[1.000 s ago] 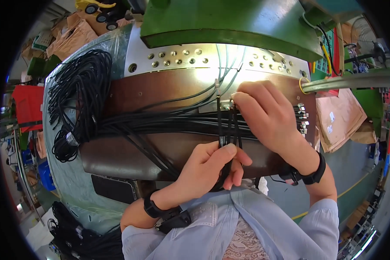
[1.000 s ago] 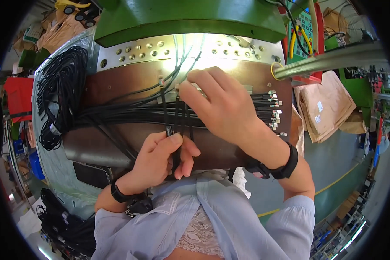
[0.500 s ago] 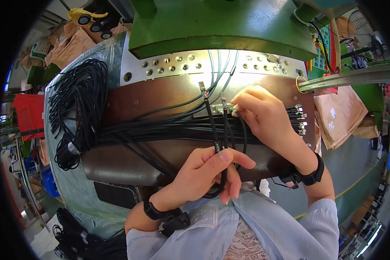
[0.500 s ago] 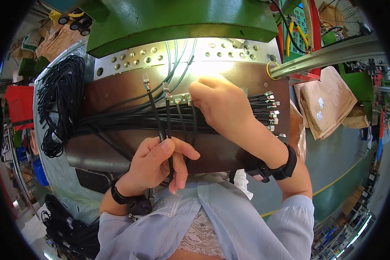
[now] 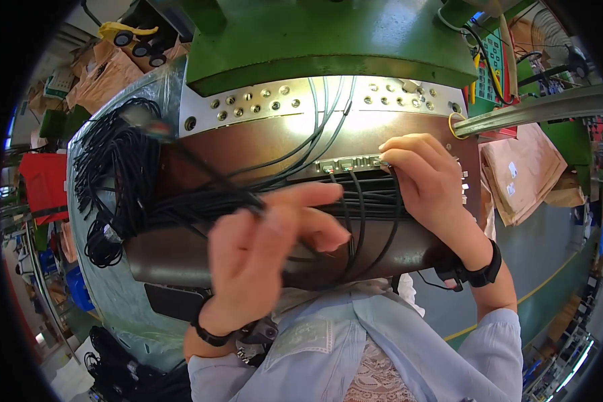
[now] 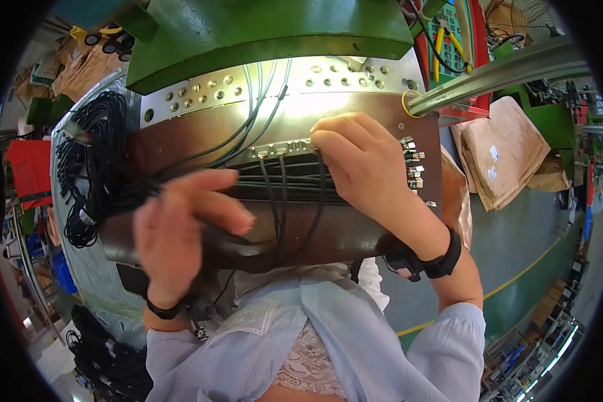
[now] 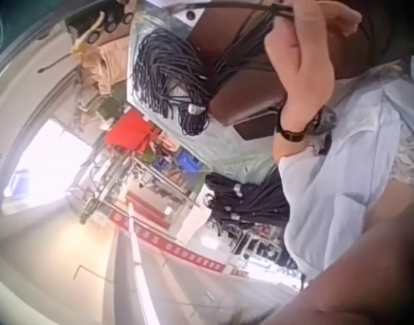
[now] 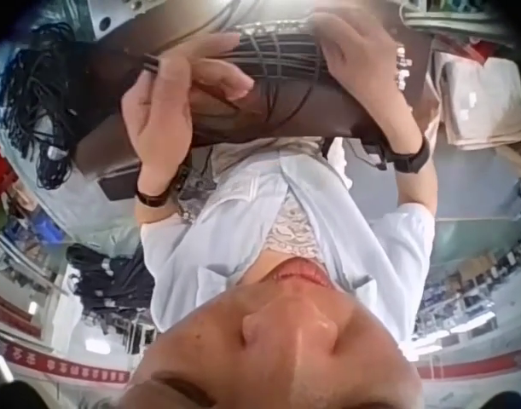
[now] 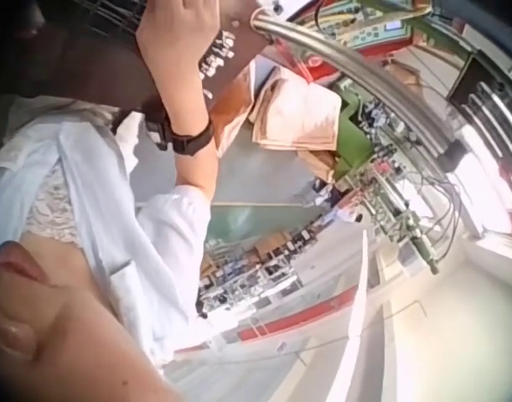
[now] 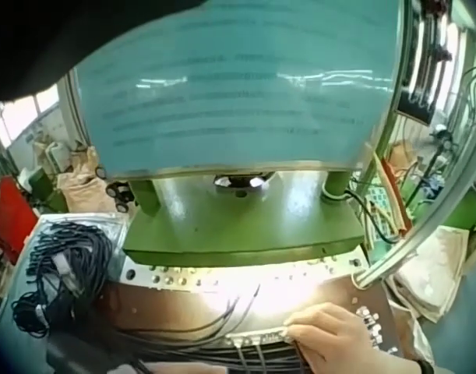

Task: The person picks up cables, inserts the connectors into a metal fixture, and operates a machine. After the machine cycles, the person removes the cables and places them onto a pile on the workbench.

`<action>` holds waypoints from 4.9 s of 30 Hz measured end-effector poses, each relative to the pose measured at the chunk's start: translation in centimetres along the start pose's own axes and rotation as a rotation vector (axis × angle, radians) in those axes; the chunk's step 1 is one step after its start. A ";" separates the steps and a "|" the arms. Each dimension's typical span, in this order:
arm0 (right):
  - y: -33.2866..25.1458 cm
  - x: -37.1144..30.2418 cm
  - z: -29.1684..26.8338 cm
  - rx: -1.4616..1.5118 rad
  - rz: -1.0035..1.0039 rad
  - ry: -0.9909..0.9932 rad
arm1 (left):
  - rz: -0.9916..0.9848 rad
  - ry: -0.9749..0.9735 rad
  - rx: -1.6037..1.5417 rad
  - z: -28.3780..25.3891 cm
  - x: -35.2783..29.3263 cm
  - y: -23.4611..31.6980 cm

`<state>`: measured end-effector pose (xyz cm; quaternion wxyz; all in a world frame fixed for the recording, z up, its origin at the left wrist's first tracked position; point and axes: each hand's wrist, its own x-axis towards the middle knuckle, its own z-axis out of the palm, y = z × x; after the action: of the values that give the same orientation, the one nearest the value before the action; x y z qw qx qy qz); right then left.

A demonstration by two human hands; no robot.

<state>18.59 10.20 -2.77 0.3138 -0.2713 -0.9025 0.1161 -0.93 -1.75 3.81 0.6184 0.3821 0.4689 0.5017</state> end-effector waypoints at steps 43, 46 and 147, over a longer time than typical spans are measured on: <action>0.6 -0.2 0.9 0.182 0.110 -0.118 | 0.756 -0.028 1.454 -1.9 7.4 -5.0; 0.7 -0.4 0.9 0.160 0.070 -0.130 | 0.704 -0.062 1.439 -2.0 7.1 -5.2; 11.5 10.0 3.8 -0.149 0.202 0.063 | 0.703 0.145 1.488 -9.9 17.7 0.0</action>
<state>14.44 25.15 -5.04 0.3076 -0.3868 -0.8665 0.0710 -9.49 15.61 -2.33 -0.0212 0.7828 0.5704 0.2477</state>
